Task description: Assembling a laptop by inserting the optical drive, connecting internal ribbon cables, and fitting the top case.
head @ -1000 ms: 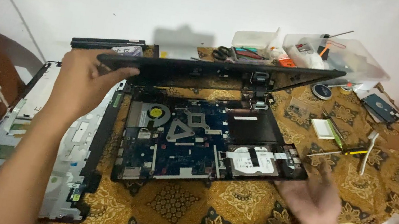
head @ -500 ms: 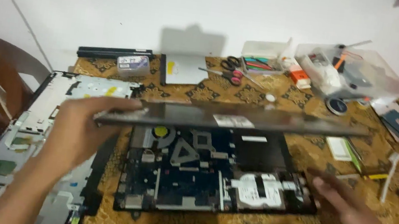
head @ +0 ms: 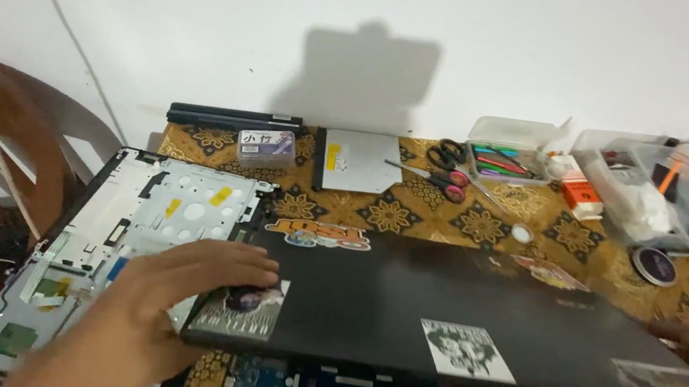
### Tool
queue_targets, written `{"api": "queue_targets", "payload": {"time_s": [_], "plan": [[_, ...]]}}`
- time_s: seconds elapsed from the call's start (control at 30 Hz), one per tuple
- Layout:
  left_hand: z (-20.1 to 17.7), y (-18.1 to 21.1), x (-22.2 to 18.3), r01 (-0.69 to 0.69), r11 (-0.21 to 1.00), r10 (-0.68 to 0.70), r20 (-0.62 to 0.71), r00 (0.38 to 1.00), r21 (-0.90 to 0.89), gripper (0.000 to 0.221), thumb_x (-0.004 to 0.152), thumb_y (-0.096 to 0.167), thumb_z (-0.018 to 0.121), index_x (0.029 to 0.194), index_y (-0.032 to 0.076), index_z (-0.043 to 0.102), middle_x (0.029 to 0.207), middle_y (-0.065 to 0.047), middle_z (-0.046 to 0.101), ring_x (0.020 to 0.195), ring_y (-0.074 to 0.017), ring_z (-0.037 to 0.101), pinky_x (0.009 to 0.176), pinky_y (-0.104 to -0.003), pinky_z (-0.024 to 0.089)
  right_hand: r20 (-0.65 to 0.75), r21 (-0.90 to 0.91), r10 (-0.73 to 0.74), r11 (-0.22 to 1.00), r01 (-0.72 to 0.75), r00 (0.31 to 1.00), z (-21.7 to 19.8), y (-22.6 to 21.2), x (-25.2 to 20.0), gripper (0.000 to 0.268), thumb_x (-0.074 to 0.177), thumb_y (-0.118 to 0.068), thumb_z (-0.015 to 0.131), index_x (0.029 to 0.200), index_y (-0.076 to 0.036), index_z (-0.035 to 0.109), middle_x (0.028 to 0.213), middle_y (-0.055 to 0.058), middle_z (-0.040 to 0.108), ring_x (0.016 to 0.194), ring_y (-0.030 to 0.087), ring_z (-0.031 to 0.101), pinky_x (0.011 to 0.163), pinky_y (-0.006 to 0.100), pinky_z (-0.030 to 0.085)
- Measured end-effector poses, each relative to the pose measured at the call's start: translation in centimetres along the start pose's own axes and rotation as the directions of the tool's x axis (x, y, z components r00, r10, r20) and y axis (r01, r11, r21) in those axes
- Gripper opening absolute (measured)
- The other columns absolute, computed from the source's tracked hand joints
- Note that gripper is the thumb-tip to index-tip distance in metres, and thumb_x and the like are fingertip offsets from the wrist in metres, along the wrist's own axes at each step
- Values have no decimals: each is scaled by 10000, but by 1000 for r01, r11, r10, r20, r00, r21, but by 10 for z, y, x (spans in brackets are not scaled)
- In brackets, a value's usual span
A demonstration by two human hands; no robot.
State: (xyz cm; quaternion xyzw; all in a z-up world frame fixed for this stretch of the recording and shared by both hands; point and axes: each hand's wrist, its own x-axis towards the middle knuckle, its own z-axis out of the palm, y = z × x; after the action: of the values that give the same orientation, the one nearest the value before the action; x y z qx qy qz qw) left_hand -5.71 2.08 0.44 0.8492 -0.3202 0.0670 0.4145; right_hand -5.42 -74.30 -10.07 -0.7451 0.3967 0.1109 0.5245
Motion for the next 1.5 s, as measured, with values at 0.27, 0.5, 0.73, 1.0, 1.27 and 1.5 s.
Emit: {"api": "queue_targets", "payload": {"time_s": [0.27,0.5,0.73,1.0,1.27,1.5], "plan": [[-22,-3,113,355,922,-383,232,894,154,548,841,-77,503,1214,226,767,1162,30,843,1068,-140,804,1026,-330,611,104,273,-26,962,-4,994,126,-41,-22,426,1144,-206,356,1392,60,578,1269,451,595,1057,657,532,914,723,397],[69,-93,223,264,829,-509,470,721,493,719,985,423,594,1584,162,295,1480,-169,448,1227,-352,597,1045,-511,443,44,-428,-727,607,670,686,126,-19,-33,224,900,-66,695,1068,-47,841,1170,87,831,1066,212,772,1014,340,606],[119,-107,260,310,605,-689,287,666,733,1399,662,936,552,1623,132,-69,1647,-282,11,1460,-565,152,1158,-657,278,-217,-373,-546,812,448,810,181,-85,-143,223,987,-149,656,1109,-68,823,1039,129,838,853,270,800,726,402,625],[121,-123,272,657,635,-727,28,686,406,1340,554,712,905,1508,55,233,1556,-192,273,1438,-435,299,1048,-589,428,-291,-460,-483,827,322,826,188,-90,-161,249,981,-292,670,1107,-158,837,787,127,821,694,244,739,618,387,541],[92,-88,268,783,566,-801,53,596,-260,784,836,209,805,1414,94,288,1364,-129,491,1197,-306,568,866,-463,555,-244,-641,-749,601,478,616,165,-48,-105,235,954,-328,702,1120,-198,806,741,87,783,659,197,738,564,345,543],[54,-41,241,652,665,-707,-24,707,-363,284,985,156,575,1254,72,536,1248,-119,654,1127,-293,625,868,-437,518,-285,-547,-808,579,604,516,162,-47,-106,218,984,-284,708,1119,-149,813,818,101,789,714,205,755,597,353,605]]}}
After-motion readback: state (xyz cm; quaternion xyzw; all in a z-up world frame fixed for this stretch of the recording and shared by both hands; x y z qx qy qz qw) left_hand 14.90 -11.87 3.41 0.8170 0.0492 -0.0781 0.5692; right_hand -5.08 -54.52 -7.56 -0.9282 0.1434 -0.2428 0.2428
